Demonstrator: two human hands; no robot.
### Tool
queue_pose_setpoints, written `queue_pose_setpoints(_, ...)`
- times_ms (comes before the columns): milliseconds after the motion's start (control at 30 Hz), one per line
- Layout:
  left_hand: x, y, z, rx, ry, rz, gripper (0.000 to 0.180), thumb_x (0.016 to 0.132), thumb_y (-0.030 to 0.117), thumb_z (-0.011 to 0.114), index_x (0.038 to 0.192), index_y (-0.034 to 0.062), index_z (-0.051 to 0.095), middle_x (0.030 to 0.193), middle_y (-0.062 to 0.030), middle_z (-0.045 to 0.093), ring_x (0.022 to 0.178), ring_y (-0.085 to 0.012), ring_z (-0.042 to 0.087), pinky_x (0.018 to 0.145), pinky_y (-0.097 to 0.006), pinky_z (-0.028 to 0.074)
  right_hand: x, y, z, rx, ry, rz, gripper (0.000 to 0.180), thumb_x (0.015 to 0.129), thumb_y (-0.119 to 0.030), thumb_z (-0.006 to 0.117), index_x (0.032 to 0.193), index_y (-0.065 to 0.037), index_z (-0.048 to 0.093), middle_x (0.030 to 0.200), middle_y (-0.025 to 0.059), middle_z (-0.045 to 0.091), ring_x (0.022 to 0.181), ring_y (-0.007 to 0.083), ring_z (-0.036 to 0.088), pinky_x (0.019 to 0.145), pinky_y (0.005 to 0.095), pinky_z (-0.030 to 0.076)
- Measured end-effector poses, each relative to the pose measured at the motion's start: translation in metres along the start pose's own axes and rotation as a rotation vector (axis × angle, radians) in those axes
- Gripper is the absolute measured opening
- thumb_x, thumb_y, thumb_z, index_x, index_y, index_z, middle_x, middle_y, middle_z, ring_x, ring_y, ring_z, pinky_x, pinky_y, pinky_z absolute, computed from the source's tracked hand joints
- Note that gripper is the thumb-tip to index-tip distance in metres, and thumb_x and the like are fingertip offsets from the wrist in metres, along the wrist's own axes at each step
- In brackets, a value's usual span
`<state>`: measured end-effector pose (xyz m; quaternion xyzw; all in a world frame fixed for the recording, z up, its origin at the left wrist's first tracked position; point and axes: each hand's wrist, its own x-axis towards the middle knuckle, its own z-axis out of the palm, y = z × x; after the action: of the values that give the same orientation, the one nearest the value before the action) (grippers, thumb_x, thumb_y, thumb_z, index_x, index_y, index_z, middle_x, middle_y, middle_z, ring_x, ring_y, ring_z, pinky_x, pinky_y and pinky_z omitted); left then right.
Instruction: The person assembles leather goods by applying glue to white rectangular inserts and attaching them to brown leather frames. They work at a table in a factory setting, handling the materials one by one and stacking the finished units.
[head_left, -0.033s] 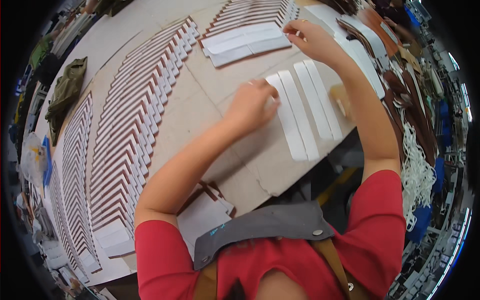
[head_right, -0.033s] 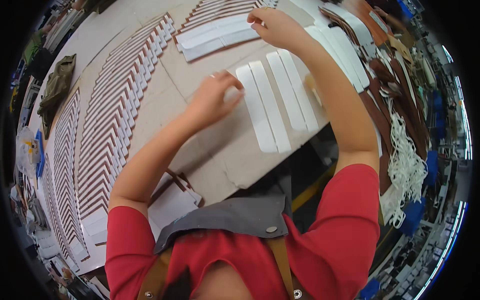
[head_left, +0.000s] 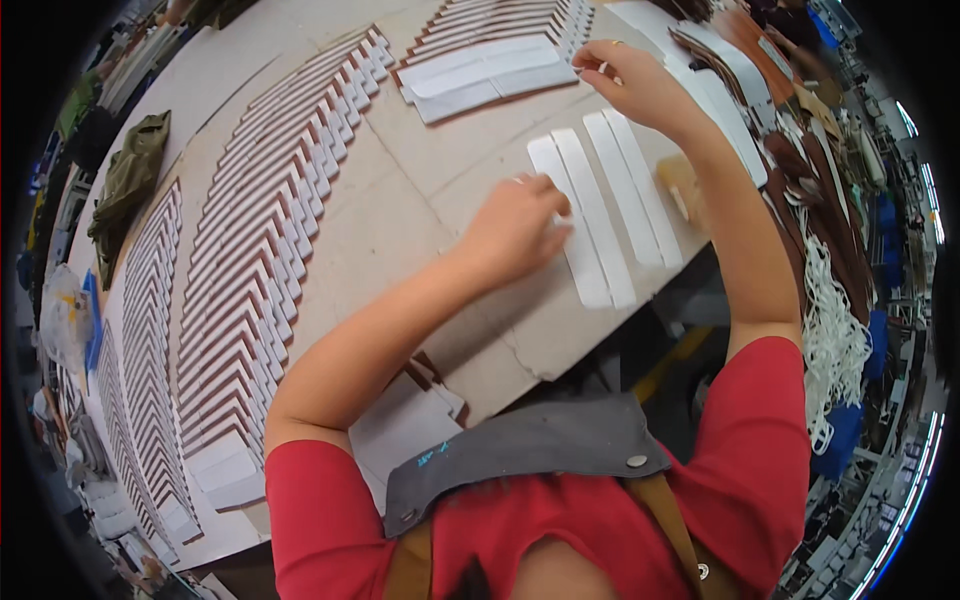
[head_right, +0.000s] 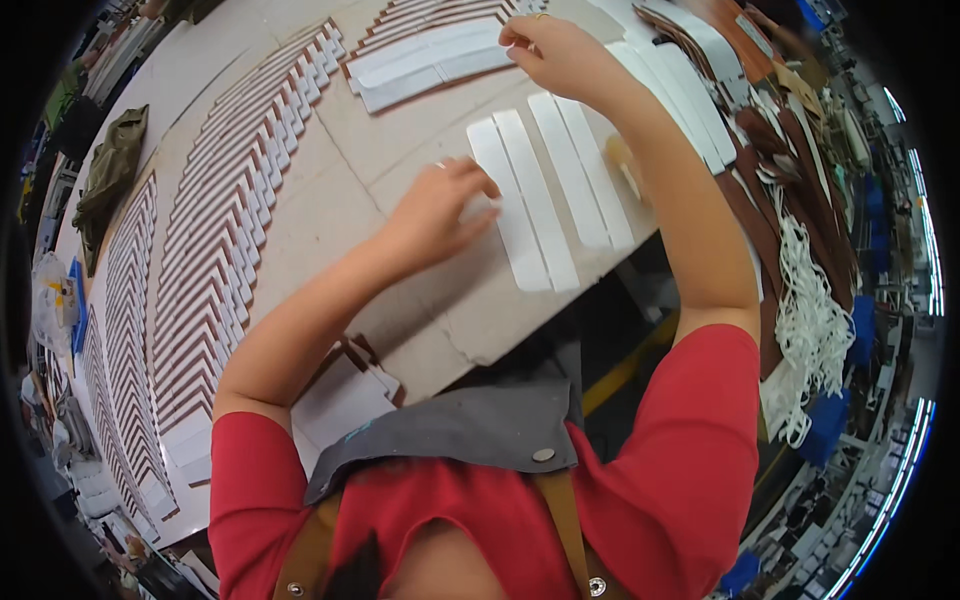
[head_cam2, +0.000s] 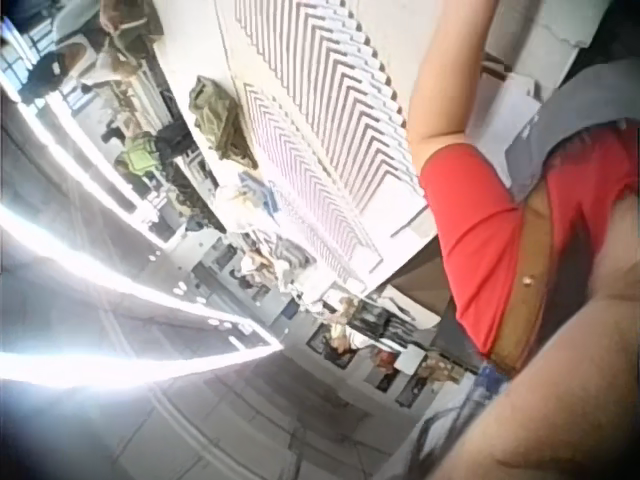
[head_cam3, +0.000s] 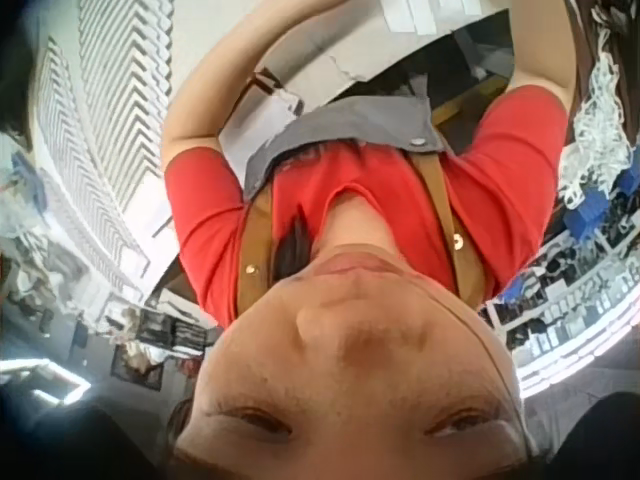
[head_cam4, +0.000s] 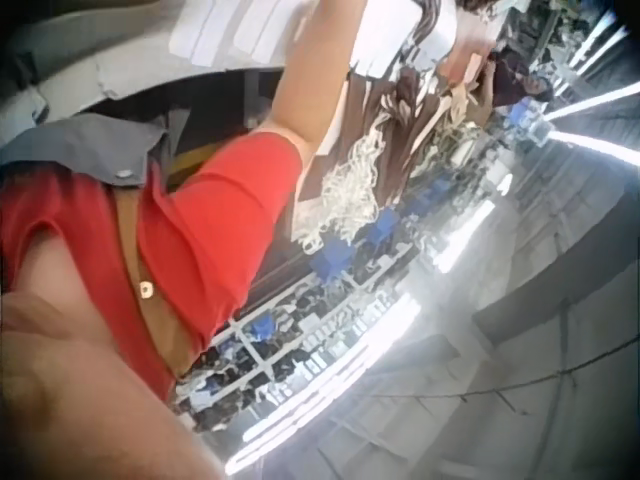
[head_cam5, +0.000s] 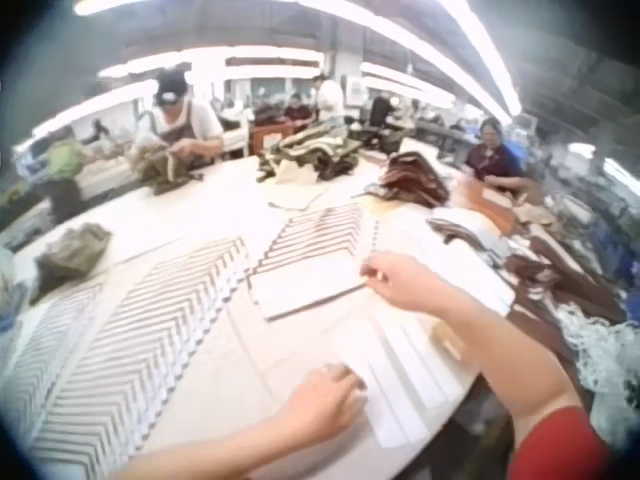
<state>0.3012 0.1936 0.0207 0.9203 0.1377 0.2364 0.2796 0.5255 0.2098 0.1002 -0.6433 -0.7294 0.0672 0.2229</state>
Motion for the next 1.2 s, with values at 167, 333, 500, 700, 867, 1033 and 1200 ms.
queue_pose_setpoints(167, -0.028, 0.060, 0.045, 0.251, -0.225, 0.080, 0.013, 0.073, 0.011, 0.061, 0.081, 0.0015, 0.057, 0.086, -0.0117, 0.054, 0.084, -0.0274, 0.055, 0.073, -0.036, 0.045, -0.071, -0.028, -0.017, 0.046, 0.031, -0.022, 0.018, 0.085, -0.011, 0.056, 0.099, 0.000, 0.058, 0.089, 0.0101, 0.063, 0.076, 0.0186, 0.057, 0.070, 0.0284, 0.045)
queue_pose_setpoints(333, -0.021, 0.082, 0.057, 0.532, -0.386, 0.093, 0.008, 0.070, 0.007, 0.058, 0.073, 0.0003, 0.056, 0.082, -0.0109, 0.054, 0.078, -0.0263, 0.057, 0.067, -0.032, 0.050, -0.114, -0.047, -0.025, 0.084, 0.135, -0.018, 0.015, 0.085, -0.011, 0.055, 0.096, -0.001, 0.059, 0.088, 0.0113, 0.063, 0.071, 0.0218, 0.059, 0.066, 0.0299, 0.047)
queue_pose_setpoints(500, -0.028, 0.074, 0.063, 0.469, -0.099, 0.042, 0.009, 0.073, 0.006, 0.056, 0.080, -0.0002, 0.054, 0.077, -0.0121, 0.055, 0.072, -0.0265, 0.059, 0.066, -0.034, 0.051, -0.144, -0.066, -0.020, 0.273, 0.353, 0.110, 0.014, 0.084, -0.006, 0.056, 0.098, -0.002, 0.059, 0.086, 0.0090, 0.062, 0.072, 0.0169, 0.059, 0.067, 0.0281, 0.047)
queue_pose_setpoints(700, -0.040, 0.081, -0.046, -0.180, 0.357, -0.388, 0.015, 0.080, 0.000, 0.055, 0.094, 0.0002, 0.049, 0.082, -0.0110, 0.060, 0.073, -0.0179, 0.061, 0.069, -0.028, 0.050, -0.158, -0.041, 0.049, 0.821, 0.548, 0.323, 0.038, 0.089, -0.012, 0.055, 0.121, 0.002, 0.043, 0.107, 0.0120, 0.054, 0.079, 0.0131, 0.059, 0.071, 0.0241, 0.051)
queue_pose_setpoints(867, -0.091, 0.104, -0.097, -0.565, 0.550, -0.508, 0.014, 0.082, 0.000, 0.054, 0.095, -0.0005, 0.049, 0.083, -0.0063, 0.059, 0.076, -0.0116, 0.060, 0.071, -0.024, 0.048, -0.129, -0.093, 0.088, 1.152, 0.365, 0.482, 0.046, 0.089, -0.015, 0.055, 0.127, 0.001, 0.034, 0.101, 0.0105, 0.054, 0.079, 0.0154, 0.059, 0.071, 0.0273, 0.050)
queue_pose_setpoints(1033, -0.150, 0.111, -0.112, -0.688, 0.620, -0.546, 0.014, 0.084, -0.002, 0.049, 0.097, -0.0003, 0.046, 0.089, -0.0080, 0.058, 0.078, -0.0133, 0.059, 0.074, -0.027, 0.049, -0.112, -0.127, 0.108, 1.372, 0.278, 0.393, 0.044, 0.088, -0.010, 0.056, 0.123, 0.002, 0.033, 0.090, 0.0080, 0.053, 0.074, 0.0147, 0.058, 0.068, 0.0286, 0.051)
queue_pose_setpoints(1200, -0.214, 0.118, -0.117, -0.657, 0.907, -0.541, 0.015, 0.087, 0.001, 0.046, 0.102, -0.0005, 0.047, 0.088, -0.0091, 0.058, 0.078, -0.0143, 0.060, 0.075, -0.028, 0.050, -0.111, -0.171, 0.109, 1.353, 0.204, 0.293, 0.035, 0.087, -0.003, 0.055, 0.115, 0.002, 0.035, 0.083, 0.0077, 0.051, 0.069, 0.0138, 0.057, 0.067, 0.0282, 0.052)
